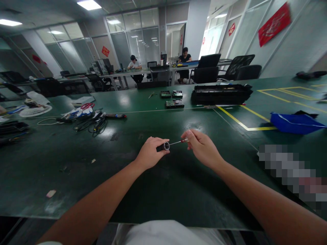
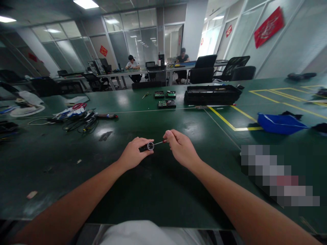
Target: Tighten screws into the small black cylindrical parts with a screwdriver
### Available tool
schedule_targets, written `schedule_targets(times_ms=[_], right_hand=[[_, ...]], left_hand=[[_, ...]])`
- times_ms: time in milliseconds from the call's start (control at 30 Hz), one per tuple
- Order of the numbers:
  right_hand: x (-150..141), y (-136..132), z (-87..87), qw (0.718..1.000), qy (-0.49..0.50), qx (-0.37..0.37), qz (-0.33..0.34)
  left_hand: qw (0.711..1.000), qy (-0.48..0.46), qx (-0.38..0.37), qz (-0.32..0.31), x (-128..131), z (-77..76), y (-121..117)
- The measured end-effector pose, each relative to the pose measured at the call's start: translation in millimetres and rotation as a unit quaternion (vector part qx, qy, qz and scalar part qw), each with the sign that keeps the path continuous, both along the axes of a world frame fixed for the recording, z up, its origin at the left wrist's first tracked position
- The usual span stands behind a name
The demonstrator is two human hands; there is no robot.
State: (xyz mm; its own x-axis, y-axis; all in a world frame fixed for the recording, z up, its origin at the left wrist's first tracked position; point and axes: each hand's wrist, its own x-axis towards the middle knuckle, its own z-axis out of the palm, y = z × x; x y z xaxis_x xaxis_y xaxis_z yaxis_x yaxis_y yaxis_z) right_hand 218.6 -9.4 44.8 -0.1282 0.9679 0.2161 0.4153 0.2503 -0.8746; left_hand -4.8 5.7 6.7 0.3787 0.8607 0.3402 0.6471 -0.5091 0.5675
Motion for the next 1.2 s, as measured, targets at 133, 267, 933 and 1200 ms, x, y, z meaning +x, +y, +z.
schedule_targets(times_ms=[133, 267, 933, 1200], right_hand=[[0.0, 0.0, -0.3, 1.0, -0.003, -0.013, 0.006], [1.1, 1.1, -4.4, 1.0, -0.004, -0.005, 0.012], [0.7, 2.2, -11.2, 0.999, 0.01, 0.035, -0.005], [0.2, 2.1, -6.3, 0.998, 0.05, -0.027, -0.014]], left_hand=[[1.0, 0.006, -0.003, -0.004, -0.1, 1.8, -0.5], [1.0, 0.008, -0.007, 0.001, 0.0, 4.1, -1.0], [1.0, 0.0, -0.005, 0.002, 0.6, 4.3, -1.9], [1.0, 0.004, -0.016, 0.0, 1.0, 4.4, -2.8]])
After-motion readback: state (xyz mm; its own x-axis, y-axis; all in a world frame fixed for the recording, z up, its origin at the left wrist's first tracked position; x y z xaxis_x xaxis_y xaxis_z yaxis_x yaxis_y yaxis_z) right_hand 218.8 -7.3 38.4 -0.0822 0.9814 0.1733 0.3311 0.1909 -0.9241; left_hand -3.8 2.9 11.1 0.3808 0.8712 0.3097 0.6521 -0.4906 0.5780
